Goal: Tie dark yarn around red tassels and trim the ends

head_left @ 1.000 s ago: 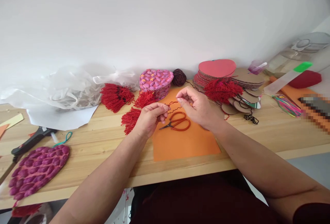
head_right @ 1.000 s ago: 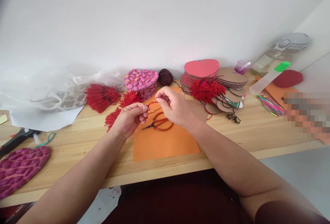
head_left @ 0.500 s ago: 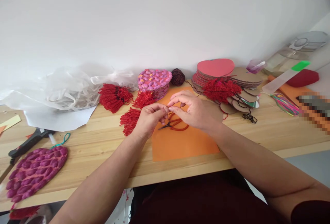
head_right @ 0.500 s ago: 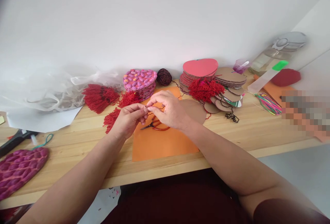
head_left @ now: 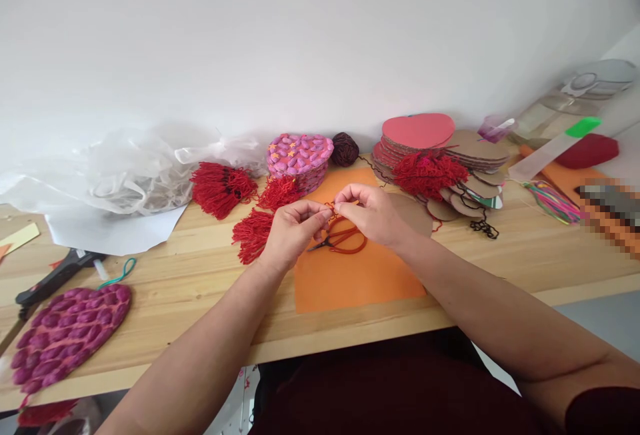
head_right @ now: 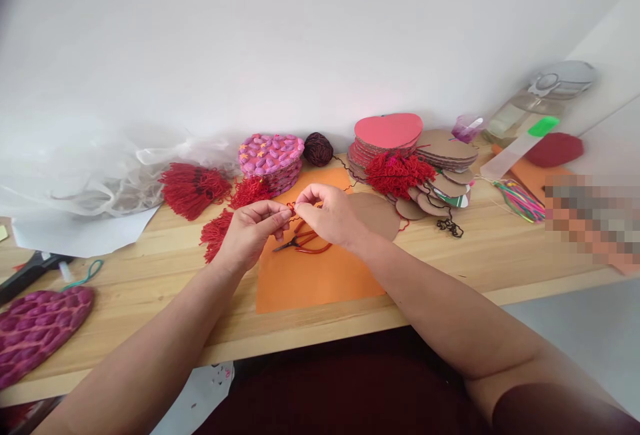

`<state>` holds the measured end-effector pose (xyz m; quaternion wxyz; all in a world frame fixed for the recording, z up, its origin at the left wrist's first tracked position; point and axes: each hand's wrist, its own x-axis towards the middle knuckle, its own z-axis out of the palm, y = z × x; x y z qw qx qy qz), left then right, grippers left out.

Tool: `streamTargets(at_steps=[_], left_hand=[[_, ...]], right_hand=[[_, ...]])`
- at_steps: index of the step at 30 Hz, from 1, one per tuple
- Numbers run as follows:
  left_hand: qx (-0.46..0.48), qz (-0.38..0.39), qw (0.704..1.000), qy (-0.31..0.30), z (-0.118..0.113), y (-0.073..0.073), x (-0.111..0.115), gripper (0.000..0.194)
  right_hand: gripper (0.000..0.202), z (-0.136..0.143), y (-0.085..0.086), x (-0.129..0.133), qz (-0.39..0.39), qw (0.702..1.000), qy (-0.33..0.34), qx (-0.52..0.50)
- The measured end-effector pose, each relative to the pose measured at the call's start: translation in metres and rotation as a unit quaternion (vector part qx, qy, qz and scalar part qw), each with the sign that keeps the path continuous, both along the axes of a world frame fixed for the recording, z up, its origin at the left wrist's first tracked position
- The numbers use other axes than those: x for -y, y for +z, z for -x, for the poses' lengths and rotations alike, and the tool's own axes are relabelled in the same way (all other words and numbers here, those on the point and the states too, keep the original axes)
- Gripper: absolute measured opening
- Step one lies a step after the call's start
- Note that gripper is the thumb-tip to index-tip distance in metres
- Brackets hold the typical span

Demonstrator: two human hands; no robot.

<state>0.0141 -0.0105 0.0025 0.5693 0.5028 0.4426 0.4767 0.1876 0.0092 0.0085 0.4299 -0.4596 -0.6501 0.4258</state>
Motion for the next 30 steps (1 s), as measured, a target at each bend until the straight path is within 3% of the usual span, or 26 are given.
streamTargets(at_steps=[4, 7, 17, 25, 30], left_hand=[[-0.020, -0.001, 1.000, 0.001, 0.000, 0.001, 0.001, 0.026], [-0.021, 0.003, 1.000, 0.006, 0.001, 0.002, 0.000, 0.023], [0.014, 0.028, 0.999, 0.026, 0.000, 0.004, -0.002, 0.020], [0.016, 0.030, 0.999, 0.024, 0.001, 0.003, -0.002, 0.020], [0.022, 0.034, 0.999, 0.025, 0.001, 0.003, -0.003, 0.019]], right_hand=[[0.010, 0.001, -0.001, -0.004, 0.100, 0.993, 0.030, -0.061], [0.012, 0.000, 0.001, -0.003, 0.123, 0.989, 0.056, -0.066], [0.007, -0.005, 0.010, 0.002, -0.074, 0.997, 0.019, 0.019], [0.013, -0.009, 0.010, 0.004, -0.232, 0.970, 0.022, 0.074], [0.008, -0.010, 0.010, 0.005, -0.256, 0.963, 0.003, 0.088]])
